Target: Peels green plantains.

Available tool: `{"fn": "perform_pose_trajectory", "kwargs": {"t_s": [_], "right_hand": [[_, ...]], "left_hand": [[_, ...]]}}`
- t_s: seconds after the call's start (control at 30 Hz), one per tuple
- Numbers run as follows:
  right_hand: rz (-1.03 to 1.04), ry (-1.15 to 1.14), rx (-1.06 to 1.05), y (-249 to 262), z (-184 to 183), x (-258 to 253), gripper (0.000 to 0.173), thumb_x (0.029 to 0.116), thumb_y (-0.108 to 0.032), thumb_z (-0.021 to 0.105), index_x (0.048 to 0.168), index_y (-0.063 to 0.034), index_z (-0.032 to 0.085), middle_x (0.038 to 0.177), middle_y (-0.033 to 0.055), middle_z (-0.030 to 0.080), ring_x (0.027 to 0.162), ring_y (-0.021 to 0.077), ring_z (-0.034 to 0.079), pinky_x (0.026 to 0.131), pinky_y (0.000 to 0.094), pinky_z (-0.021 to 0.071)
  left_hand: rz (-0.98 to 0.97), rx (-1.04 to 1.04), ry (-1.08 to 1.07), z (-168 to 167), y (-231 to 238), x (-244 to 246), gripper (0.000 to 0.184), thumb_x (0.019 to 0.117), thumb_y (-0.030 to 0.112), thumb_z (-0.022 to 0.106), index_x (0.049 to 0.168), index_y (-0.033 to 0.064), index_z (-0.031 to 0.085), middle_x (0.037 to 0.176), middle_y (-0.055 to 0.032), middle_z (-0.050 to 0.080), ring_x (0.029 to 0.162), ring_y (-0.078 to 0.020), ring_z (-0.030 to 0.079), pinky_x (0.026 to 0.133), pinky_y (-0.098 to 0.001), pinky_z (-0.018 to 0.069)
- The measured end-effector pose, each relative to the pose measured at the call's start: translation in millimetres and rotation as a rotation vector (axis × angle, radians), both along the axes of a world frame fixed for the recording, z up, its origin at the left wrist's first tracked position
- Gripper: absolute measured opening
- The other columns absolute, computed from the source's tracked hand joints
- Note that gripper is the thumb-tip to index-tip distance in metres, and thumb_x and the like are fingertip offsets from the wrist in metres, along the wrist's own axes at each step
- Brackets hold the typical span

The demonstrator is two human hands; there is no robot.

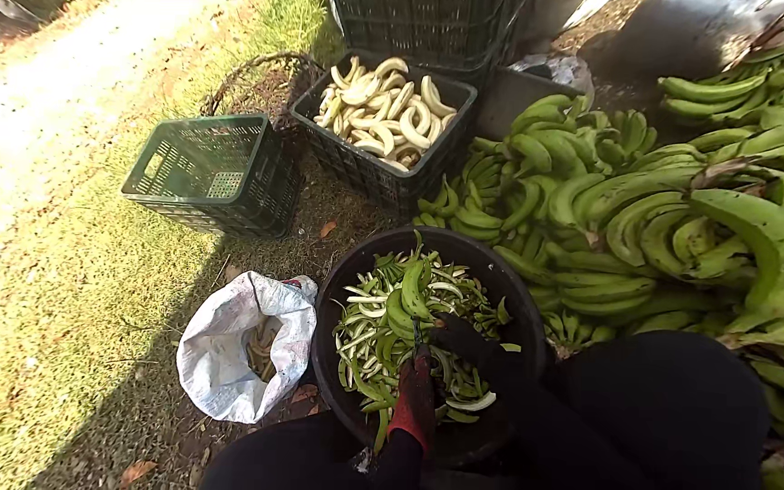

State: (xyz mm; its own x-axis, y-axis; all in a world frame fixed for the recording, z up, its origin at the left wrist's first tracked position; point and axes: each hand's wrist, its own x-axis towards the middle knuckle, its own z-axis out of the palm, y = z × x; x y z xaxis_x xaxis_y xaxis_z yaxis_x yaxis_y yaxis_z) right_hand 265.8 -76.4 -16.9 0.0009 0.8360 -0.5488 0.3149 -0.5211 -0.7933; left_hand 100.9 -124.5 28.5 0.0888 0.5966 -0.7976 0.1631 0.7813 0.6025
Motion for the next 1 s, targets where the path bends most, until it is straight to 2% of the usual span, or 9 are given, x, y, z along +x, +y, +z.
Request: {"fn": "perform_pose_trajectory", "kwargs": {"t_s": [0.17,0.27,0.37,0.5,0.53,0.67,0.77,0.87,1.0], "right_hand": [[-0.142,-0.024,0.019,8.8,-3.0,-3.7,0.048,0.1017,-0.034,0.059,0.140,-0.0043,0.054,0.113,0.0188,0.067,0.100,0.0295,0.067,0.092,0.0506,0.0531],[-0.206,-0.039,0.014,12.8,-1.6,-1.5,0.048,0.1027,-0.035,0.057,0.139,-0.0041,0.054,0.114,0.0191,0.067,0.098,0.0291,0.067,0.090,0.0502,0.0540],[-0.180,-0.052,0.006,16.8,0.4,-4.2,0.049,0.1026,-0.035,0.057,0.140,-0.0043,0.054,0.115,0.0195,0.067,0.101,0.0298,0.067,0.091,0.0508,0.0533],[-0.152,-0.060,0.008,11.7,-1.7,-9.7,0.048,0.1030,-0.036,0.057,0.138,-0.0028,0.055,0.115,0.0198,0.067,0.104,0.0305,0.066,0.095,0.0510,0.0514],[-0.167,-0.043,0.005,11.7,-2.3,-8.5,0.048,0.1032,-0.036,0.056,0.138,-0.0028,0.055,0.114,0.0197,0.067,0.102,0.0297,0.066,0.093,0.0502,0.0521],[-0.312,0.097,-0.040,20.1,-1.0,-3.5,0.047,0.1050,-0.035,0.055,0.141,-0.0050,0.050,0.105,0.0160,0.065,0.079,0.0232,0.067,0.072,0.0431,0.0583],[-0.373,0.146,-0.067,21.1,-0.3,-3.3,0.047,0.1060,-0.034,0.054,0.143,-0.0053,0.048,0.102,0.0140,0.065,0.074,0.0202,0.067,0.067,0.0390,0.0587],[-0.414,0.159,-0.093,24.3,0.0,-1.8,0.045,0.1059,-0.035,0.055,0.139,-0.0043,0.050,0.094,0.0116,0.064,0.067,0.0178,0.065,0.062,0.0360,0.0578],[-0.491,0.209,-0.099,29.2,1.7,-0.6,0.045,0.1059,-0.036,0.055,0.137,-0.0034,0.052,0.093,0.0126,0.066,0.066,0.0184,0.066,0.059,0.0354,0.0584]], "left_hand": [[0.009,0.050,0.005,-7.5,20.9,14.5,0.059,0.1034,0.063,0.045,0.121,0.0094,0.062,0.077,-0.0087,0.061,0.057,-0.0177,0.060,0.054,-0.0334,0.0550],[-0.015,0.016,-0.009,-1.1,18.8,20.3,0.062,0.1034,0.065,0.041,0.122,0.0099,0.062,0.076,-0.0086,0.062,0.057,-0.0176,0.061,0.054,-0.0337,0.0557],[0.022,-0.049,-0.031,3.6,12.6,19.3,0.065,0.1041,0.066,0.036,0.117,0.0083,0.063,0.071,-0.0079,0.059,0.053,-0.0167,0.058,0.049,-0.0317,0.0521],[0.031,-0.084,-0.085,-14.9,27.2,17.0,0.071,0.1034,0.069,0.031,0.113,0.0068,0.064,0.070,-0.0077,0.060,0.052,-0.0174,0.057,0.049,-0.0333,0.0522],[0.025,-0.074,-0.089,-16.3,24.2,17.5,0.072,0.1036,0.069,0.030,0.115,0.0068,0.063,0.071,-0.0080,0.060,0.053,-0.0173,0.057,0.049,-0.0332,0.0525],[0.037,-0.083,-0.131,-8.2,6.7,23.4,0.071,0.1043,0.068,0.028,0.119,0.0070,0.062,0.071,-0.0080,0.060,0.051,-0.0167,0.057,0.048,-0.0314,0.0512],[0.038,-0.083,-0.110,-11.5,12.4,28.7,0.070,0.1047,0.068,0.028,0.120,0.0084,0.062,0.072,-0.0082,0.060,0.052,-0.0171,0.057,0.048,-0.0320,0.0516],[0.036,-0.083,-0.131,-12.3,10.3,29.1,0.070,0.1040,0.069,0.029,0.121,0.0084,0.062,0.072,-0.0084,0.060,0.052,-0.0173,0.058,0.049,-0.0325,0.0525],[0.016,-0.044,-0.156,-23.0,21.0,32.2,0.070,0.1045,0.068,0.028,0.123,0.0096,0.061,0.072,-0.0082,0.060,0.052,-0.0176,0.057,0.049,-0.0327,0.0526]]}}
